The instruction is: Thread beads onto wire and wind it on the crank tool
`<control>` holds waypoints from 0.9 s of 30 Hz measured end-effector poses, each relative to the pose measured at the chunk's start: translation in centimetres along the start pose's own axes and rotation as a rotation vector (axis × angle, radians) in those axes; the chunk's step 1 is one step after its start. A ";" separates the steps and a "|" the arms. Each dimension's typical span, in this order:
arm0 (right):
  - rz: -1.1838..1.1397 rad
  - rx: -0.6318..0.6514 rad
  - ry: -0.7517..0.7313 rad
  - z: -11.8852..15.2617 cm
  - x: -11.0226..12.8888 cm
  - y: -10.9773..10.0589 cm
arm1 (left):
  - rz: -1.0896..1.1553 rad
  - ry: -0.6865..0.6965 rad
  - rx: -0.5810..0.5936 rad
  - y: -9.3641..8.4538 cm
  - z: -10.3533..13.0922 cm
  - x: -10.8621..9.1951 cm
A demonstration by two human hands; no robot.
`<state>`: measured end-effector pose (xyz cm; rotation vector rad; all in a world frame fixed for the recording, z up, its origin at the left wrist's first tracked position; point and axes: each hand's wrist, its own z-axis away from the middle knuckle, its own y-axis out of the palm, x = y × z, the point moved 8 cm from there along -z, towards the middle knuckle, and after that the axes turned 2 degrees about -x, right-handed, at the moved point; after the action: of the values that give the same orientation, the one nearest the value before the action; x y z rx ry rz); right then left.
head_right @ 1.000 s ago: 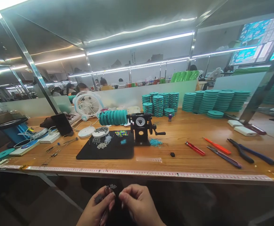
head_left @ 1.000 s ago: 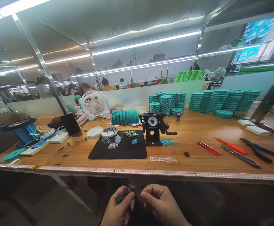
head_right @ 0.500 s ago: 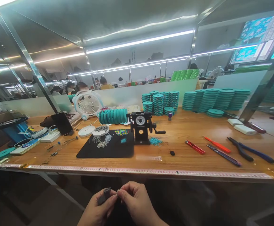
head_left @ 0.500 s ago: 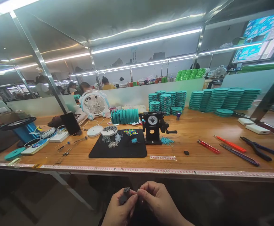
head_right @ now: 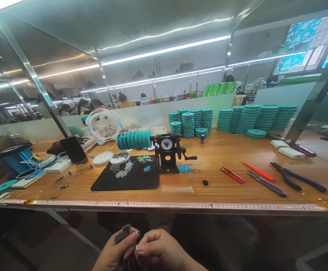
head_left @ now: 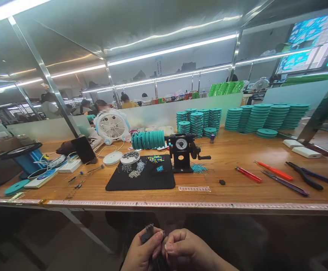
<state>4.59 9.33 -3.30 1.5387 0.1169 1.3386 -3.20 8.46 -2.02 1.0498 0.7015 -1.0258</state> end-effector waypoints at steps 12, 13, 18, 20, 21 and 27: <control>-0.083 -0.019 0.034 -0.2 -0.3 -0.1 | 0.081 -0.036 0.027 0.0 -0.1 0.8; -0.087 -0.023 0.039 -0.2 -0.3 -0.1 | 0.071 -0.035 0.033 0.1 -0.1 0.7; -0.152 -0.035 0.015 0.0 0.1 -0.1 | -0.023 0.022 0.056 0.3 0.0 0.0; -0.133 -0.069 -0.013 0.2 0.4 -0.2 | -0.061 0.040 0.035 0.0 0.0 -0.2; -0.087 -0.093 -0.039 0.3 0.7 -0.3 | -0.079 0.044 0.027 -0.1 0.1 -0.2; 0.512 -0.448 -0.283 1.6 3.9 -1.4 | -0.196 0.091 -0.020 -0.4 0.0 -0.2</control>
<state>8.01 11.44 -1.45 1.3922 -0.7515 1.3909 -3.66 8.42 -2.02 1.0298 0.9005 -1.1414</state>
